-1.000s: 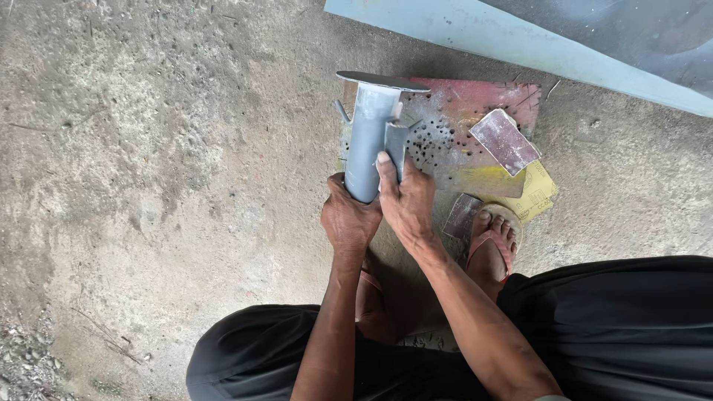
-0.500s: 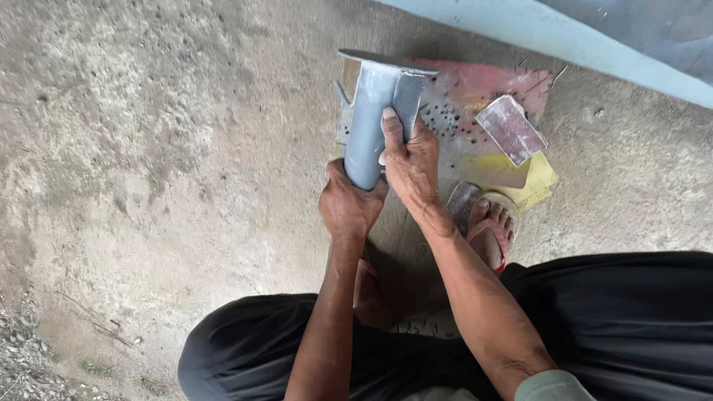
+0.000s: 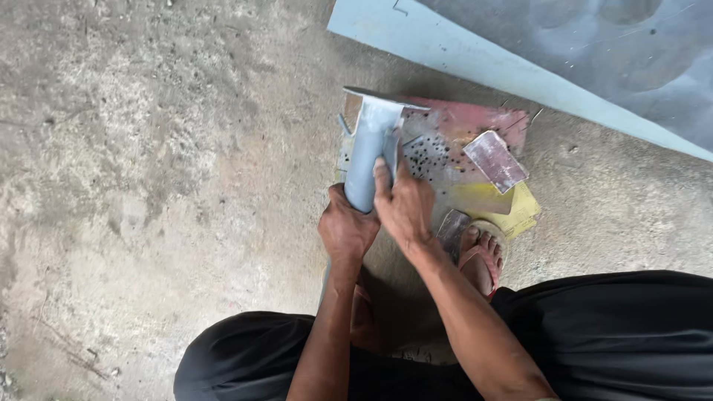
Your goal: The person sits on the floor and uses a sanding block to smooth the surface of a gray metal pipe. They hold the pipe with one hand and rub the sanding block along its length repeatedly.
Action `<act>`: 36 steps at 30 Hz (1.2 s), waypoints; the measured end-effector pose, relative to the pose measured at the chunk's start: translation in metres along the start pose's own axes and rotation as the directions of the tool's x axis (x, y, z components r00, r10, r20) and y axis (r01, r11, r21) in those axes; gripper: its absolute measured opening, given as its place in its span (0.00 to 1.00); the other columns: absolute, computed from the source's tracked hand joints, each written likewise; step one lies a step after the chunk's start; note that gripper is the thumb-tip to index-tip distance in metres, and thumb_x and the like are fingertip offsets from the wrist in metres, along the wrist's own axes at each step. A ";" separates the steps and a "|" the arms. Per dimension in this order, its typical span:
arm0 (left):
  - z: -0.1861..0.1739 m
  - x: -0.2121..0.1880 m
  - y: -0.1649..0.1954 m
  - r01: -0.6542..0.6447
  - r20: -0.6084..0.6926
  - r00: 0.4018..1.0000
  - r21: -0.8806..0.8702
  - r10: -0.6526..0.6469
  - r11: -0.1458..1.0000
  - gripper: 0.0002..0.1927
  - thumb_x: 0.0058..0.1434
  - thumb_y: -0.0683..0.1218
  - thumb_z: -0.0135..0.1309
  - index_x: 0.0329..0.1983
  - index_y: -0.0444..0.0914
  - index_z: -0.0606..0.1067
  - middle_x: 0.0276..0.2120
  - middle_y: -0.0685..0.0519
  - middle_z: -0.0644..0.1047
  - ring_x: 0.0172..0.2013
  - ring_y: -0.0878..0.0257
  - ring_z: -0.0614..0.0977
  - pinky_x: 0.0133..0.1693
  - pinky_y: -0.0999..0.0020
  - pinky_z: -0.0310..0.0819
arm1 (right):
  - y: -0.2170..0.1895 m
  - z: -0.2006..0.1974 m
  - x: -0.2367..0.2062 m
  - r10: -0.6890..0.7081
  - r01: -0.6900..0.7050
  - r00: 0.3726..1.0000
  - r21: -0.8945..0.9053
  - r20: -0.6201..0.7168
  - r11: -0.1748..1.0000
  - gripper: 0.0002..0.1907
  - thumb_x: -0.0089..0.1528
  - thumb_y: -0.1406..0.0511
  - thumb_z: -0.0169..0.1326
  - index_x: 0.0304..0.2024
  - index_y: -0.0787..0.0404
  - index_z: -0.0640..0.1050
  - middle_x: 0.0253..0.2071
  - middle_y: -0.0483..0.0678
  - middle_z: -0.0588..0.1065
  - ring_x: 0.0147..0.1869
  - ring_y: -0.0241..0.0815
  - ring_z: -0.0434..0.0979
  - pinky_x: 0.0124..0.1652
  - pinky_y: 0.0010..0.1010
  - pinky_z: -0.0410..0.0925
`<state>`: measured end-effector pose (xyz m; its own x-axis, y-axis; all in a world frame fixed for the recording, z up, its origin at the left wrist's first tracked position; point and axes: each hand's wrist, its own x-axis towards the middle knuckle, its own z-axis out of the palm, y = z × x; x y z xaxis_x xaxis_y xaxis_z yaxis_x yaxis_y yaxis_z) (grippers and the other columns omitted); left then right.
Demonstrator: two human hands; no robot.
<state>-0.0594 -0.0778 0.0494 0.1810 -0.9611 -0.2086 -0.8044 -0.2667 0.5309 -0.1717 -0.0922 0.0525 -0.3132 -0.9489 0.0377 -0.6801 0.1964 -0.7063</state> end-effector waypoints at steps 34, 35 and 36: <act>-0.034 0.003 0.014 0.029 0.040 0.999 -0.099 -0.025 0.995 0.30 0.48 0.58 0.65 0.48 0.37 0.71 0.36 0.38 0.81 0.38 0.41 0.84 0.43 0.49 0.79 | -0.001 0.008 0.010 0.092 -0.114 0.993 0.375 0.075 0.920 0.19 0.73 0.56 0.47 0.43 0.66 0.75 0.24 0.49 0.73 0.26 0.43 0.73 0.31 0.41 0.67; -0.035 0.003 0.014 0.035 0.051 0.998 -0.092 -0.031 0.995 0.31 0.48 0.58 0.65 0.48 0.36 0.70 0.37 0.38 0.81 0.38 0.41 0.84 0.43 0.49 0.79 | -0.001 0.009 0.009 0.096 -0.118 0.993 0.378 0.074 0.919 0.18 0.71 0.56 0.47 0.44 0.66 0.75 0.24 0.49 0.73 0.25 0.43 0.73 0.30 0.42 0.67; -0.036 0.002 0.013 0.044 0.064 0.997 -0.086 -0.039 0.995 0.32 0.48 0.58 0.66 0.49 0.36 0.70 0.37 0.37 0.81 0.39 0.41 0.84 0.44 0.49 0.78 | 0.000 0.010 0.010 0.103 -0.124 0.992 0.375 0.077 0.918 0.18 0.71 0.56 0.46 0.44 0.66 0.76 0.25 0.50 0.73 0.26 0.44 0.73 0.30 0.43 0.67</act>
<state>-0.0492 -0.0861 0.0856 0.1757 -0.9434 -0.2813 -0.7441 -0.3144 0.5895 -0.1677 -0.1039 0.0458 -0.3298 -0.9398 -0.0896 -0.3368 0.2058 -0.9188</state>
